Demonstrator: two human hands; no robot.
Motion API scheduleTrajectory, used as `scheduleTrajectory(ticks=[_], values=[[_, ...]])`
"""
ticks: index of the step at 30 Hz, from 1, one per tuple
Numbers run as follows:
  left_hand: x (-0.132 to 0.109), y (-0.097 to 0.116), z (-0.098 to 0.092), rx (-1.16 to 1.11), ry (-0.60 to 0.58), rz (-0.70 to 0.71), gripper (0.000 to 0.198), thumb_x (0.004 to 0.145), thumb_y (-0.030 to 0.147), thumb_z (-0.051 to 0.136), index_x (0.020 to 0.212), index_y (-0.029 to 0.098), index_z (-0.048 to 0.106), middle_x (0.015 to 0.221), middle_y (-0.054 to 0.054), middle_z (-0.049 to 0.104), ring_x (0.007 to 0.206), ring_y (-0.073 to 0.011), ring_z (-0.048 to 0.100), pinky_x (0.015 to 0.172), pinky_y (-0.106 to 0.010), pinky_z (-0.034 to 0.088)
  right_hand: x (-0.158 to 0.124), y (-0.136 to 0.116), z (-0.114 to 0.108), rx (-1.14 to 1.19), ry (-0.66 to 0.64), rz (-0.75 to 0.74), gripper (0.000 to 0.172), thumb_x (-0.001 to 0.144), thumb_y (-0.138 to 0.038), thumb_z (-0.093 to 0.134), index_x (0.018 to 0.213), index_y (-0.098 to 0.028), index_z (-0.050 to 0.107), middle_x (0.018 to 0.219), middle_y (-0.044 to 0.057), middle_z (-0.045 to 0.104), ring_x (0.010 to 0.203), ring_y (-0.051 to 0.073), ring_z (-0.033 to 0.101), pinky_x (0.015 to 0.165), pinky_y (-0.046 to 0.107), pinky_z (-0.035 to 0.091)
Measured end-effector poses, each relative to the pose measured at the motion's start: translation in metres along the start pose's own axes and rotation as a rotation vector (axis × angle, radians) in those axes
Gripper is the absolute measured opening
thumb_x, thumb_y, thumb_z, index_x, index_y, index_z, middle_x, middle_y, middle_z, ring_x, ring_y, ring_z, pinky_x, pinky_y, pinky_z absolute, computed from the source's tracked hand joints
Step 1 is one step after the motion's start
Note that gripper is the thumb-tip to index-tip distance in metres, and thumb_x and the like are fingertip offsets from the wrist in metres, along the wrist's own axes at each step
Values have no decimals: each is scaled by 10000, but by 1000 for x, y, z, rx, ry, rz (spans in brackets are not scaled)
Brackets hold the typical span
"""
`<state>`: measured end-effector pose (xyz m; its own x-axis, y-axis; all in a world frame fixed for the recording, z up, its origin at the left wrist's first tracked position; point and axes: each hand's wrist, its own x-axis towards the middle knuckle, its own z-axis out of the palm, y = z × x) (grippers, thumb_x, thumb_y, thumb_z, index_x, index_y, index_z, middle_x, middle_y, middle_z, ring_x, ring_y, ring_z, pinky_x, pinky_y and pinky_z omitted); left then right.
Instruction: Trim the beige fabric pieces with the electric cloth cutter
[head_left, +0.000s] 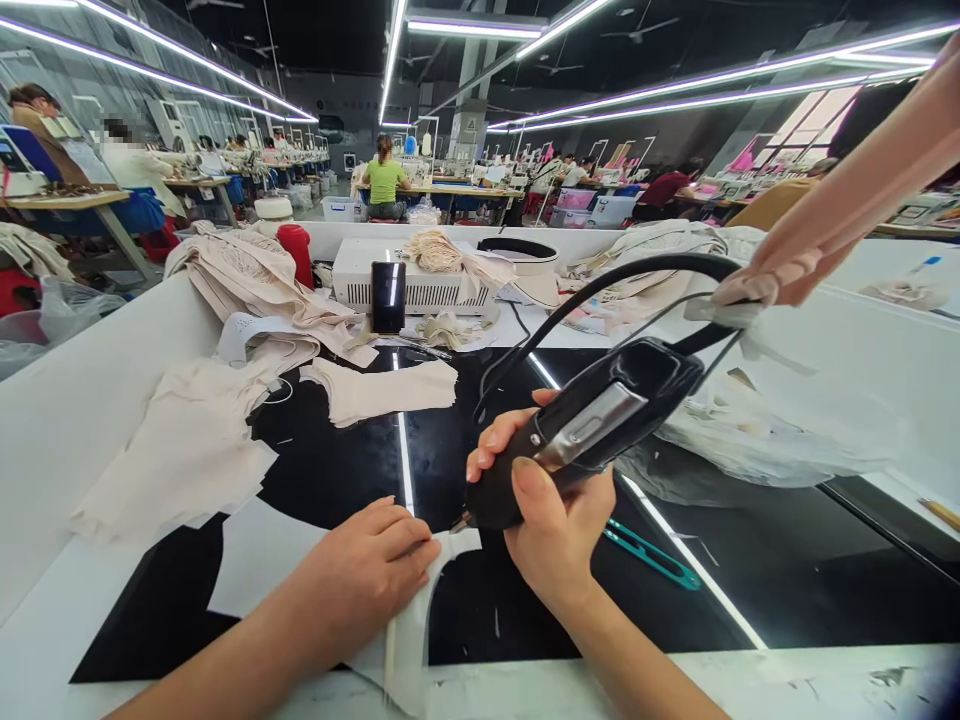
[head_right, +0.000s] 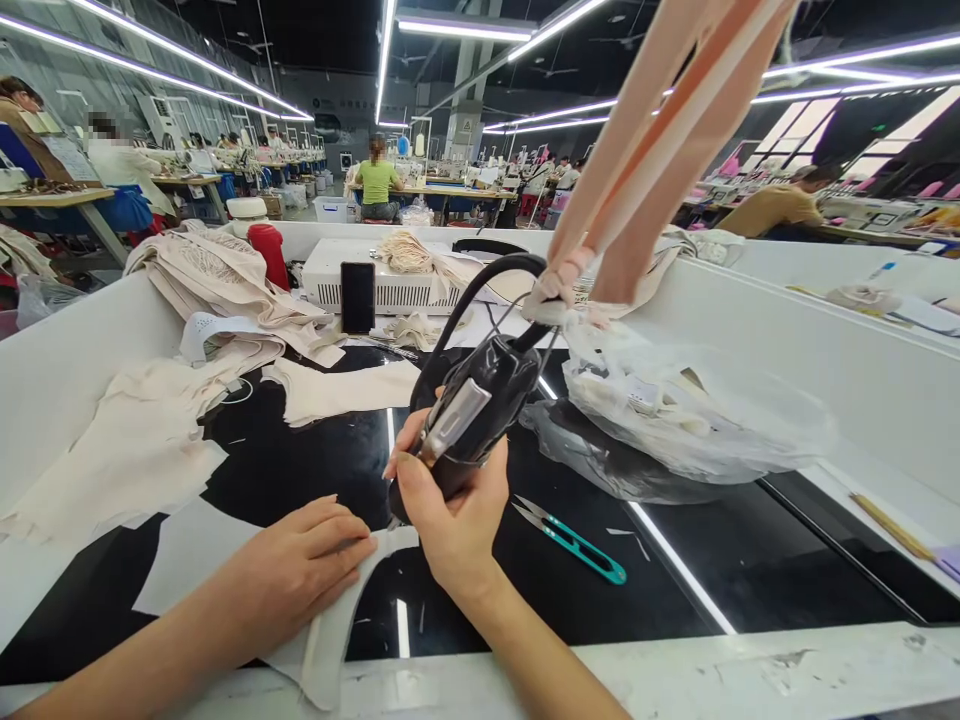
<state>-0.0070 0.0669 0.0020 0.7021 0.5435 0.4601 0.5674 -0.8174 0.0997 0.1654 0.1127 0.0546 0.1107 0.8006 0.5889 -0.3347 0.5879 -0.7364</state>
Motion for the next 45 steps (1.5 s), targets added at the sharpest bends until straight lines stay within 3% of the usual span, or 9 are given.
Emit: scheduleTrajectory(ticks=[6, 18, 24, 35, 45], values=[[1, 1, -1, 34, 26, 20, 228, 1041, 115, 395, 1092, 117, 617, 954, -60, 671, 895, -182, 668, 941, -400, 575, -2, 2, 1, 14, -18, -21, 350, 873, -269, 712, 1179, -273, 543, 839, -34, 619, 603, 125, 607, 531, 285, 538], [2, 1, -3, 8, 5, 1, 201, 1022, 121, 447, 1103, 94, 629, 995, -79, 651, 915, -210, 627, 917, -414, 589, 3, -4, -11, -16, 21, -40, 356, 864, -249, 711, 1183, -284, 558, 822, -35, 631, 611, 130, 606, 528, 282, 543], [0, 1, -4, -8, -9, -8, 210, 1021, 125, 440, 1116, 96, 625, 1011, -83, 646, 922, -214, 625, 905, -416, 599, 4, -5, -8, -38, 23, -36, 310, 878, -242, 688, 1157, -273, 557, 824, -33, 624, 609, 126, 598, 531, 278, 540], [3, 2, -10, 14, -14, 9, 256, 1031, 111, 384, 1125, 122, 622, 1010, -93, 676, 959, -214, 651, 897, -415, 596, -11, -11, 1, 44, -16, 4, 387, 867, -337, 738, 1191, -272, 537, 816, -28, 618, 588, 124, 594, 512, 273, 530], [0, 1, -10, 2, -21, 5, 240, 1038, 141, 409, 1147, 109, 620, 1039, -101, 670, 978, -219, 650, 904, -399, 601, -8, -12, -4, -12, 7, -13, 351, 883, -325, 714, 1181, -280, 535, 830, -32, 617, 593, 124, 592, 521, 280, 527]])
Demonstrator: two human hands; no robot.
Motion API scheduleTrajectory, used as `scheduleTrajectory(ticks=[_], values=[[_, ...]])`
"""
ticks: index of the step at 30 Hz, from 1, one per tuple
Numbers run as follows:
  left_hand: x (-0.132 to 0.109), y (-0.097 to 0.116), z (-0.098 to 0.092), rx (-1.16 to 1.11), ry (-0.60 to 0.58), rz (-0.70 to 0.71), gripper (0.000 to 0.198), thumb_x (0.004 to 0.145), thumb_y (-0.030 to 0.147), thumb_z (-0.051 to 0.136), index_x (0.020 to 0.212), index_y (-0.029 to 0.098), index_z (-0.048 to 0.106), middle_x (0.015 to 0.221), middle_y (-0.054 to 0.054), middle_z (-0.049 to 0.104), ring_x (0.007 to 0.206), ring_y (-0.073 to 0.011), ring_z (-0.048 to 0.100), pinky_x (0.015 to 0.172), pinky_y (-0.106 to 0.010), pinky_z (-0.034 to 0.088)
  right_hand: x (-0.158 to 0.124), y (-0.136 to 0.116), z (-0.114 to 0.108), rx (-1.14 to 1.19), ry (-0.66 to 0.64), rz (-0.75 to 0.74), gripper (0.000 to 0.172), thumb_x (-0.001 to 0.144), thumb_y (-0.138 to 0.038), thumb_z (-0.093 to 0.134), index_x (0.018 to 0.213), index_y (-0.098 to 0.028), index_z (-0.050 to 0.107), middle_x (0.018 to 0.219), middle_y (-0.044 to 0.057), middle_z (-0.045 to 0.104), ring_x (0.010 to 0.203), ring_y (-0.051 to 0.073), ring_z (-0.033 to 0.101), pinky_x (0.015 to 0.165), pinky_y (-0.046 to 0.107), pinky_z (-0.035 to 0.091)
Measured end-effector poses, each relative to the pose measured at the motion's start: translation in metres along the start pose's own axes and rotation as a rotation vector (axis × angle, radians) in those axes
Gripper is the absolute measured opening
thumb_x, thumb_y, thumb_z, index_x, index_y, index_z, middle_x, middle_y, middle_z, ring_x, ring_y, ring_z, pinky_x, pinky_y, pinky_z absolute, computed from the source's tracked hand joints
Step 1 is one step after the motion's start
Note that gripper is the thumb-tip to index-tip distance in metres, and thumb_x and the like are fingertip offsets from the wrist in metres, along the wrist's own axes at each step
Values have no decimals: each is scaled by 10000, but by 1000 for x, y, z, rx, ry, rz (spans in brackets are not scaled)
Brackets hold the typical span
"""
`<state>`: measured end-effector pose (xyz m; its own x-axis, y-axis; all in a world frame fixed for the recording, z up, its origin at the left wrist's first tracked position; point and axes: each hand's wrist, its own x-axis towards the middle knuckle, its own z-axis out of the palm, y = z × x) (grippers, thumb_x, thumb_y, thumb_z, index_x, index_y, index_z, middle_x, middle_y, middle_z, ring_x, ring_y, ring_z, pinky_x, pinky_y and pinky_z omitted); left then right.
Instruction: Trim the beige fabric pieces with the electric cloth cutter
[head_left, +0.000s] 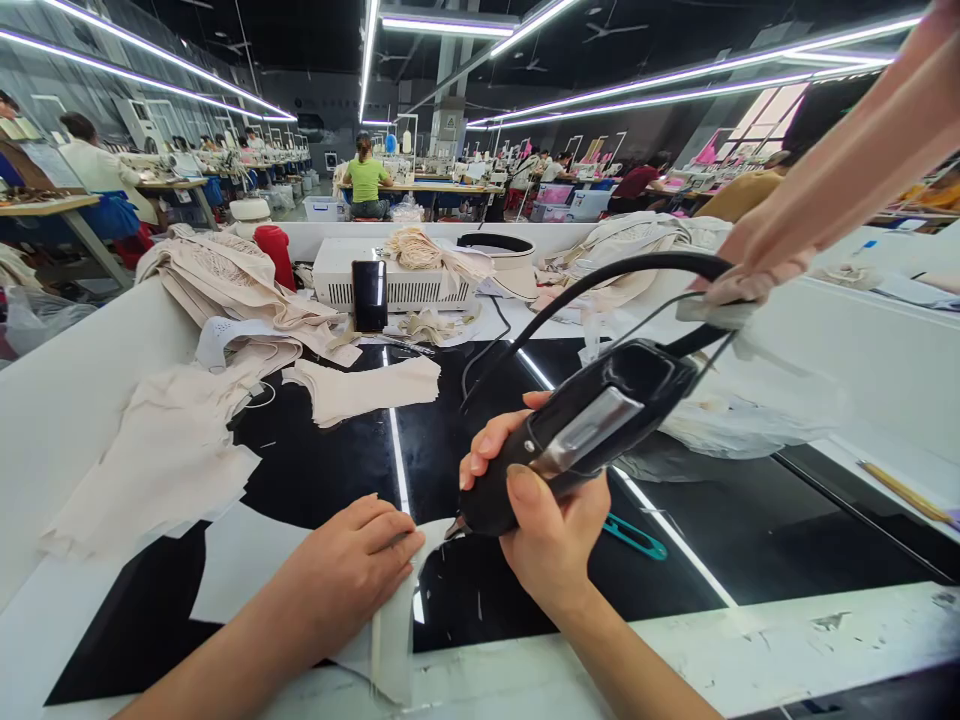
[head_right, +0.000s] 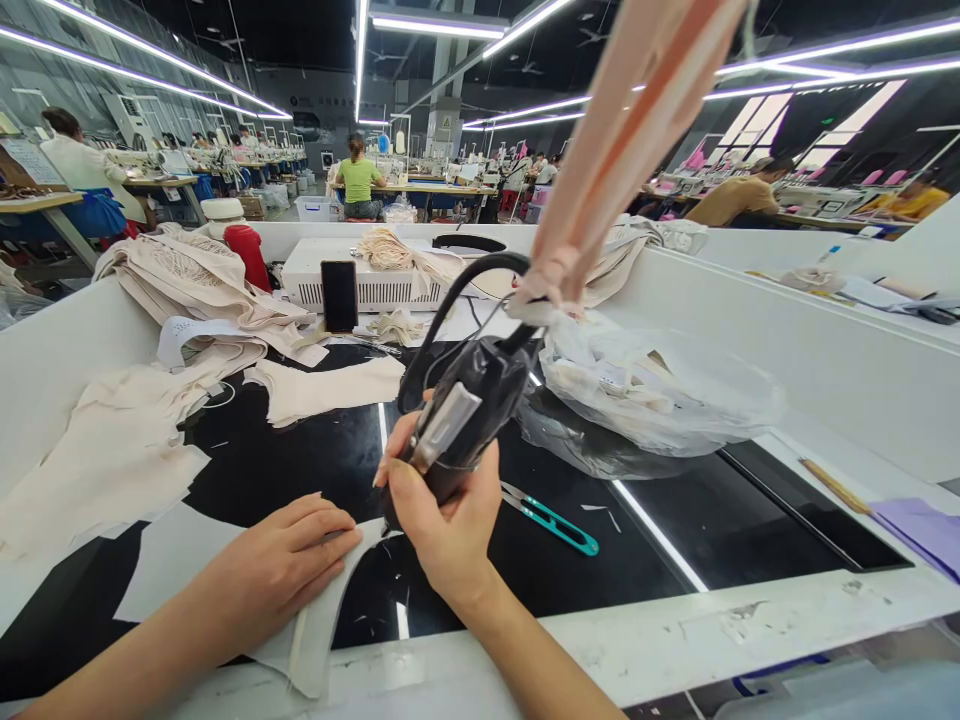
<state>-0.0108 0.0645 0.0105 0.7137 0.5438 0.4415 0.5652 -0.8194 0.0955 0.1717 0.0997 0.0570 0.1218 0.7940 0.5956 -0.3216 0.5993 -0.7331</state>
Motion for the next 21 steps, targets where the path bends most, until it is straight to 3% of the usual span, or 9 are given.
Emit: scheduleTrajectory(ticks=[9, 14, 21], values=[[-2, -2, 3, -23, -18, -22, 239, 1036, 159, 419, 1158, 119, 621, 1076, -97, 662, 1022, -235, 643, 933, -416, 596, 0, 1, -5, -19, 16, -10, 341, 877, -266, 696, 1180, -275, 540, 835, -33, 622, 594, 123, 590, 522, 278, 523], [-7, 1, 4, 42, -5, -19, 250, 1023, 137, 452, 1234, 111, 582, 1120, -107, 664, 1056, -231, 647, 1028, -475, 541, -2, -1, -4, -49, 32, 8, 322, 882, -263, 684, 1162, -279, 527, 823, -37, 620, 582, 122, 585, 515, 278, 523], [-13, 21, -7, 90, -79, -142, 558, 789, -112, 383, 1303, 82, 476, 1185, -151, 654, 1061, -253, 661, 869, -377, 622, -12, -11, 0, -69, 46, -11, 342, 866, -286, 727, 1149, -275, 537, 831, -26, 625, 594, 122, 590, 507, 263, 536]])
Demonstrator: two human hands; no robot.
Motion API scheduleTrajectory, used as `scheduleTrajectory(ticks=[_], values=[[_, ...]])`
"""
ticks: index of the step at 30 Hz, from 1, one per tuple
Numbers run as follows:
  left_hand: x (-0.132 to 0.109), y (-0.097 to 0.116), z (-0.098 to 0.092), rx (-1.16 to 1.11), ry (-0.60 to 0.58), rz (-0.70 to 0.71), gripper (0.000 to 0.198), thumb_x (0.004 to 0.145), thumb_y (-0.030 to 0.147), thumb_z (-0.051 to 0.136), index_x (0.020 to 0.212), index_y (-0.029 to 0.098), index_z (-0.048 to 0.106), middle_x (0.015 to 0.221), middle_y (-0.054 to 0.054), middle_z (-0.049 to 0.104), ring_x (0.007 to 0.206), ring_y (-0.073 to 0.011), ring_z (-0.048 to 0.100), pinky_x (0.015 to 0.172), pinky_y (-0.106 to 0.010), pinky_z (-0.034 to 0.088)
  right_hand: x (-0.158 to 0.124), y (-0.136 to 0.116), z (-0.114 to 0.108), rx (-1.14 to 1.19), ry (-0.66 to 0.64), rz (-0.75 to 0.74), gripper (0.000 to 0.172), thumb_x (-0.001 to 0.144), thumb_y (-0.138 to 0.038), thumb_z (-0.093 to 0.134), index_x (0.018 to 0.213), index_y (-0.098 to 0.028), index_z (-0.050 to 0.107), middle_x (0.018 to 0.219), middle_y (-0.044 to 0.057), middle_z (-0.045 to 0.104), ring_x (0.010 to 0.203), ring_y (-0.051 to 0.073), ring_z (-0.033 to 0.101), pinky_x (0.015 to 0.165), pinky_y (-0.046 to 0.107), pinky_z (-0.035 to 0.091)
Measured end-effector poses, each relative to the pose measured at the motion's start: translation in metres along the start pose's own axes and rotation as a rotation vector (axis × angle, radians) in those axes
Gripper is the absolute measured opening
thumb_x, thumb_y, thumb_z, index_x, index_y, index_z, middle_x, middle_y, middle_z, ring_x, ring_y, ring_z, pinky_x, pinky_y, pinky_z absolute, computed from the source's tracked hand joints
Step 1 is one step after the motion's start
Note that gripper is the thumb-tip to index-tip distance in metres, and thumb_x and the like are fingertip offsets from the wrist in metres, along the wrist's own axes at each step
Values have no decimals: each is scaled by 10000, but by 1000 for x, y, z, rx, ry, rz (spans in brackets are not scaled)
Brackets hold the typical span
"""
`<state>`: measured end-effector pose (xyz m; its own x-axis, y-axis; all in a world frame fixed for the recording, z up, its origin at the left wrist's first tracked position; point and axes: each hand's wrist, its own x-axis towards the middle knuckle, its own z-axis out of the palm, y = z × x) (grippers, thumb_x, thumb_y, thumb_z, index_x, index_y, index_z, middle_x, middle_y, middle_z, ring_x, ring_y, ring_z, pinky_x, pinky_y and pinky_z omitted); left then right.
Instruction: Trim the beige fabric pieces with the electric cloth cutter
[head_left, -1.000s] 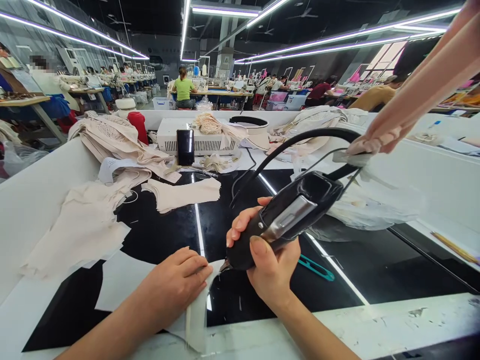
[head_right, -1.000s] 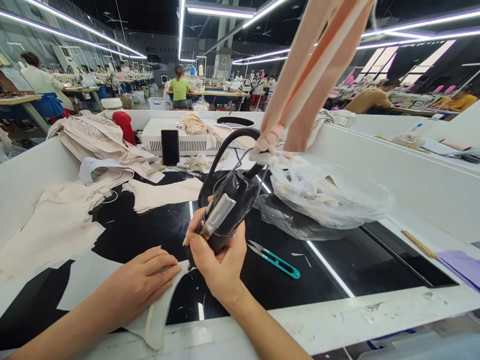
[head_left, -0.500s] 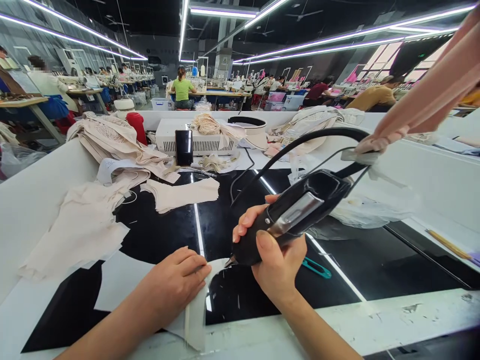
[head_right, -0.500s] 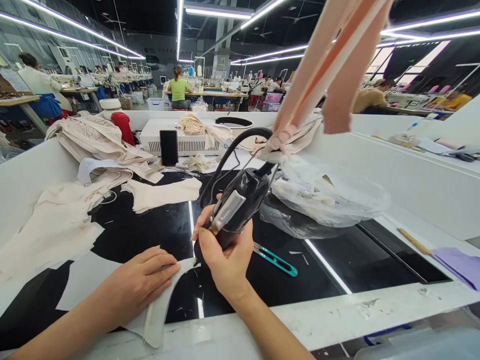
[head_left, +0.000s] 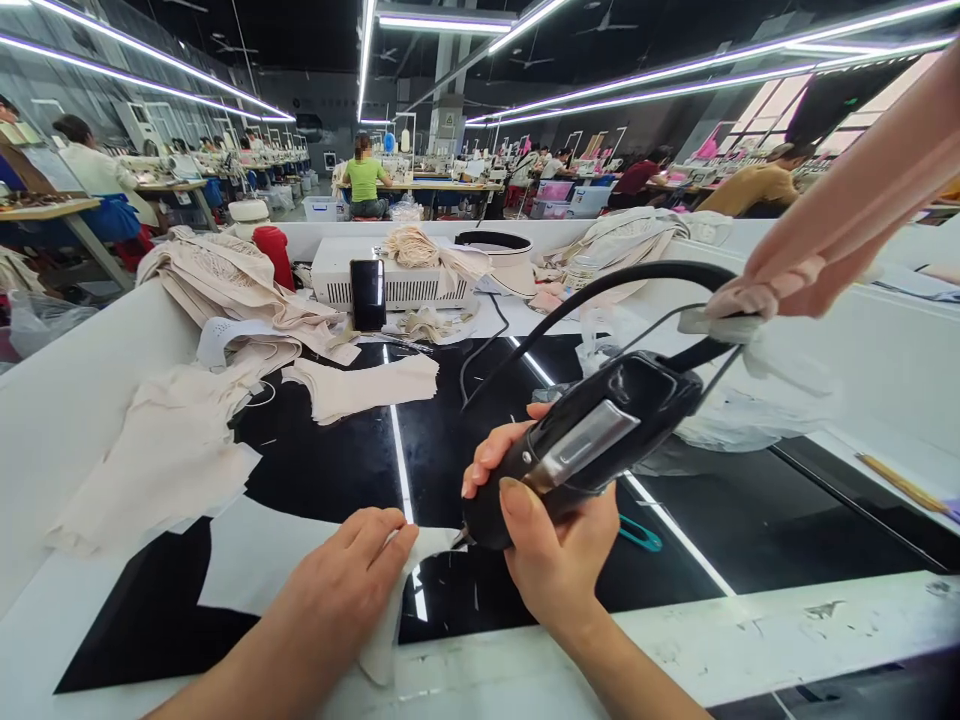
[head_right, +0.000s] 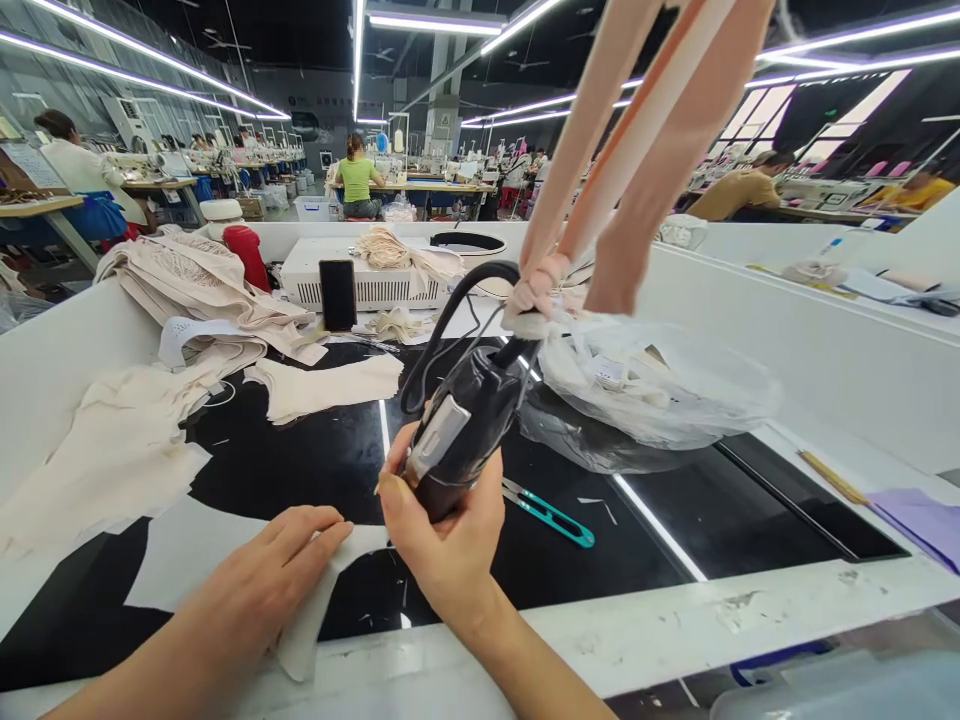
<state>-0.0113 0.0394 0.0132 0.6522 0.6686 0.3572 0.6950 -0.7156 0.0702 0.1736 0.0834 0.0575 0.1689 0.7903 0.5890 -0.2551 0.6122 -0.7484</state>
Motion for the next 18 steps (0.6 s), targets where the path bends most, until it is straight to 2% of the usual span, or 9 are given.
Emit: scheduleTrajectory(ticks=[6, 13, 18], values=[[-3, 2, 0, -118, -18, -76, 593, 719, -111, 387, 1253, 135, 464, 1162, -128, 650, 1019, -239, 666, 845, -369, 631, -6, -6, 4, -7, 17, -17, 320, 854, -224, 726, 1118, -275, 553, 825, -23, 636, 629, 125, 599, 528, 248, 552], [-6, -4, 1, -146, -43, -48, 523, 755, -102, 424, 1217, 133, 489, 1128, -114, 653, 977, -229, 660, 834, -372, 629, -12, -11, 8, -15, 44, 4, 393, 809, -102, 697, 1131, -272, 551, 819, -23, 642, 649, 129, 623, 544, 246, 572], [-8, -8, 0, -127, -48, -48, 477, 782, -86, 434, 1176, 163, 534, 1134, -91, 667, 988, -214, 672, 827, -326, 617, -16, -15, 10, -21, 33, 6, 361, 802, -92, 688, 1081, -281, 559, 805, -29, 640, 641, 132, 617, 537, 254, 570]])
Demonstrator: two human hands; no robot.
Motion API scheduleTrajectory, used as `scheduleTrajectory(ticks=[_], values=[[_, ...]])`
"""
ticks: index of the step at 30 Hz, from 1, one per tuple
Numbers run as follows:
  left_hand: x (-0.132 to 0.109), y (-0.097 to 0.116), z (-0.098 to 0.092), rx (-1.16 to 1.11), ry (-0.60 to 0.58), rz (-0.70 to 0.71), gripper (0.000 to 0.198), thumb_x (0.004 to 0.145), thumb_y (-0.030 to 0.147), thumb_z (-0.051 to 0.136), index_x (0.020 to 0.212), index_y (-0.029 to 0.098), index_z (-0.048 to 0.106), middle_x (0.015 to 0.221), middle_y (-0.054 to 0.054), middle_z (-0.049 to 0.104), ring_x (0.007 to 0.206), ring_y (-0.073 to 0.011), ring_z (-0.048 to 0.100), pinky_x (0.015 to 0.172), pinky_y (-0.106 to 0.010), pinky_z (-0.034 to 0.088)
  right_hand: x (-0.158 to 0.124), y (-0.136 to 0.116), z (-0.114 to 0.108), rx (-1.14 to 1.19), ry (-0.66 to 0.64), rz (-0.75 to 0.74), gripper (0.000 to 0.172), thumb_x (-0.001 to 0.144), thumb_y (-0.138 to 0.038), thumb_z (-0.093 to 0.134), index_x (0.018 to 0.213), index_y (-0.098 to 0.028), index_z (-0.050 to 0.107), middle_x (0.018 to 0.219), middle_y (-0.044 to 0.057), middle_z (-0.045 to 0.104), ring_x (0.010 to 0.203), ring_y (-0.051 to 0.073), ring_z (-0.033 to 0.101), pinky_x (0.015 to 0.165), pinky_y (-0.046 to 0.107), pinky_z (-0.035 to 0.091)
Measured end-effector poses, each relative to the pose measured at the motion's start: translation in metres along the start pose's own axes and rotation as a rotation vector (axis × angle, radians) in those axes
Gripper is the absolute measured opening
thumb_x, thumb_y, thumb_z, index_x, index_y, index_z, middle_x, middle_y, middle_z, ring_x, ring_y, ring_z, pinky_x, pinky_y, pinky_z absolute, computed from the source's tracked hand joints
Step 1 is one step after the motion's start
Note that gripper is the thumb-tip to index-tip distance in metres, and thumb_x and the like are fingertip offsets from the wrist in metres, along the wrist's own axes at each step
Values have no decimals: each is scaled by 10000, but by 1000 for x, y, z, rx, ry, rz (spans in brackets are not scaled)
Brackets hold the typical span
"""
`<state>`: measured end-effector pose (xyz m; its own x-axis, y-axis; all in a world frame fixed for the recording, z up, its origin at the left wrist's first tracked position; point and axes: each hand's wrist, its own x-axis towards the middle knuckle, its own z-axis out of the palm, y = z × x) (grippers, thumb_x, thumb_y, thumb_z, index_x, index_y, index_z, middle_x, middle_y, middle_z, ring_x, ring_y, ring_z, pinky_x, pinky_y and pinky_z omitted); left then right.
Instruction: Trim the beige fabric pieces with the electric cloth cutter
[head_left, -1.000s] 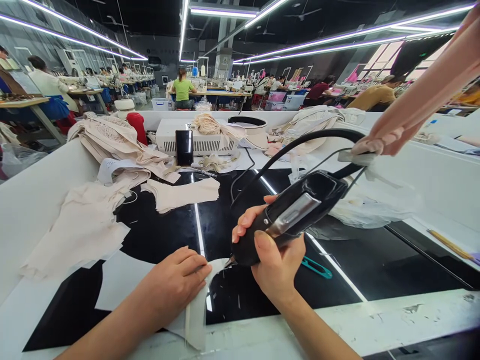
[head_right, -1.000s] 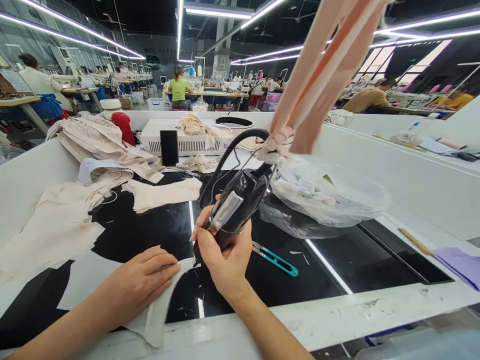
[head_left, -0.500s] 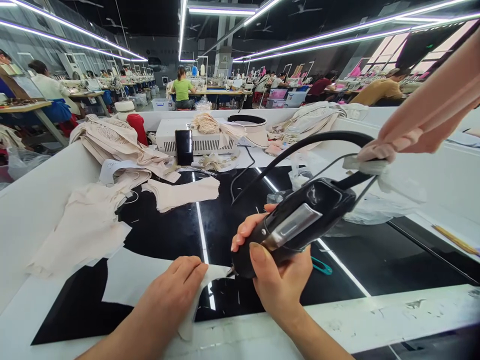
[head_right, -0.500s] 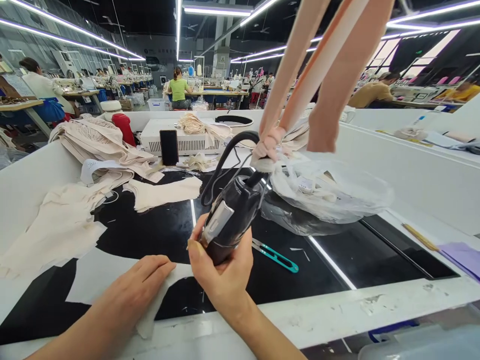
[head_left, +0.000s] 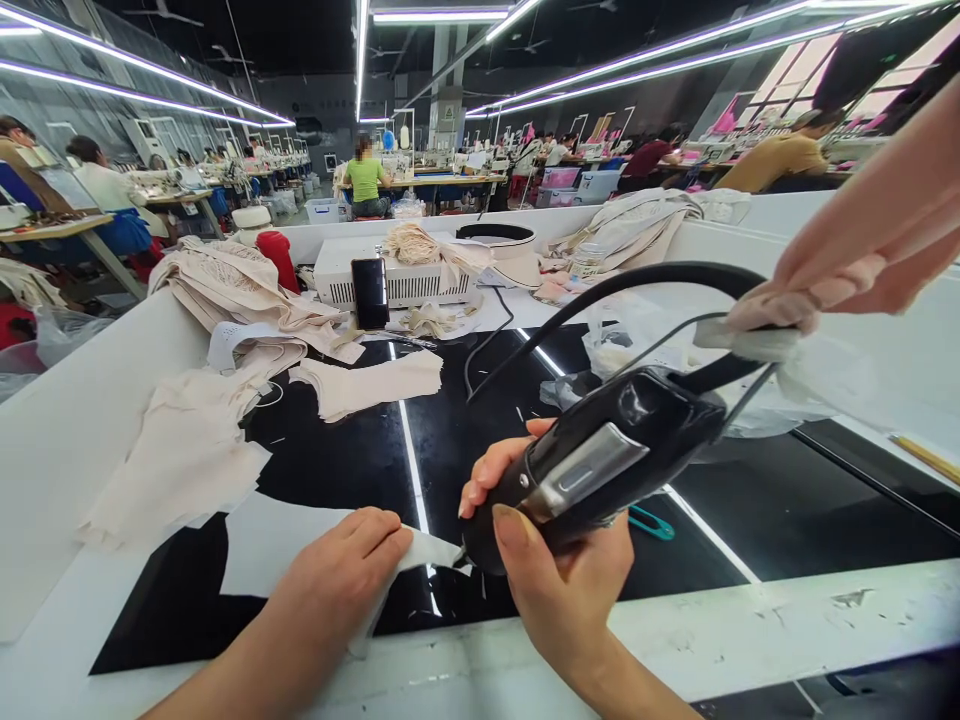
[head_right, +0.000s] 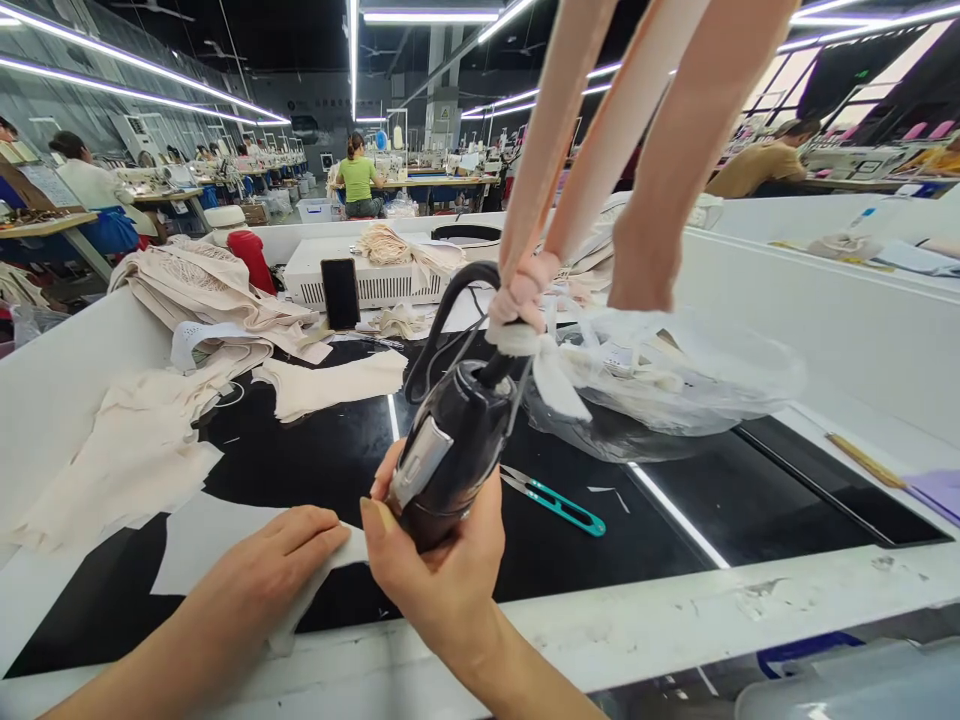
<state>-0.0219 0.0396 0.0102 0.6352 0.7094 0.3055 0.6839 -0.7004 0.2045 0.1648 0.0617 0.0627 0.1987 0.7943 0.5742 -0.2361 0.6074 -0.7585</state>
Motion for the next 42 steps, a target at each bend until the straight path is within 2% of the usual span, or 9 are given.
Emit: scheduleTrajectory(ticks=[6, 9, 12, 15, 20, 24, 30, 37, 42], values=[[-2, 6, 4, 142, 2, 41, 389, 888, -41, 430, 1231, 115, 529, 1072, -110, 681, 936, -240, 693, 798, -369, 628, -4, -2, 2, 3, 1, 18, 389, 817, -158, 718, 1149, -270, 550, 809, -11, 649, 654, 155, 650, 540, 279, 587], [-2, 14, 8, 239, 15, 54, 280, 977, 124, 493, 1253, 111, 537, 1059, -132, 682, 934, -292, 698, 793, -450, 628, -5, -3, 3, 15, 10, 19, 348, 824, -191, 731, 1120, -261, 563, 798, -10, 648, 639, 147, 648, 540, 267, 590], [-3, 21, 12, 303, 46, 58, 323, 1009, 305, 523, 1272, 118, 543, 1092, -157, 681, 986, -325, 693, 841, -491, 607, -5, -4, 4, 29, 10, 30, 314, 843, -256, 738, 1107, -264, 567, 794, -9, 643, 638, 146, 643, 533, 261, 586], [-4, 24, 16, 341, 67, 56, 371, 1038, 373, 455, 1292, 118, 546, 1107, -164, 684, 1017, -320, 689, 880, -473, 585, -3, -2, 4, 43, 5, 43, 323, 847, -328, 754, 1105, -264, 570, 784, -10, 636, 621, 144, 633, 518, 262, 575], [-5, 24, 21, 391, 148, 62, 432, 1080, 360, 263, 1264, 117, 569, 1103, -169, 697, 1018, -306, 695, 867, -434, 568, 7, 8, 9, 132, 30, 42, 390, 829, -359, 787, 1132, -266, 560, 800, -22, 638, 610, 129, 619, 505, 249, 550], [-3, 26, 22, 398, 189, 53, 473, 1088, 345, 195, 1234, 125, 588, 1093, -155, 709, 1019, -292, 700, 867, -419, 562, 14, 18, 14, 163, -26, 30, 311, 851, -308, 765, 1090, -277, 569, 817, -38, 654, 587, 110, 605, 513, 246, 540], [-1, 27, 20, 374, 215, 50, 499, 1088, 316, 166, 1195, 116, 610, 1067, -148, 714, 1009, -285, 706, 864, -417, 570, 14, 26, 19, 160, -70, 35, 338, 863, -269, 741, 1146, -285, 555, 825, -46, 658, 591, 104, 597, 517, 241, 538], [-1, 26, 22, 361, 250, 65, 498, 1087, 326, 174, 1177, 119, 618, 1048, -149, 721, 987, -286, 715, 835, -416, 589, 15, 27, 20, 150, -79, 55, 228, 886, -241, 711, 1057, -280, 565, 833, -40, 652, 622, 108, 602, 515, 234, 528], [0, 25, 22, 351, 261, 71, 507, 1087, 327, 167, 1158, 117, 624, 1040, -152, 722, 980, -286, 720, 836, -419, 599, 18, 31, 25, 178, -83, 29, 286, 861, -239, 726, 1074, -278, 540, 827, -48, 642, 594, 100, 596, 531, 242, 538]])
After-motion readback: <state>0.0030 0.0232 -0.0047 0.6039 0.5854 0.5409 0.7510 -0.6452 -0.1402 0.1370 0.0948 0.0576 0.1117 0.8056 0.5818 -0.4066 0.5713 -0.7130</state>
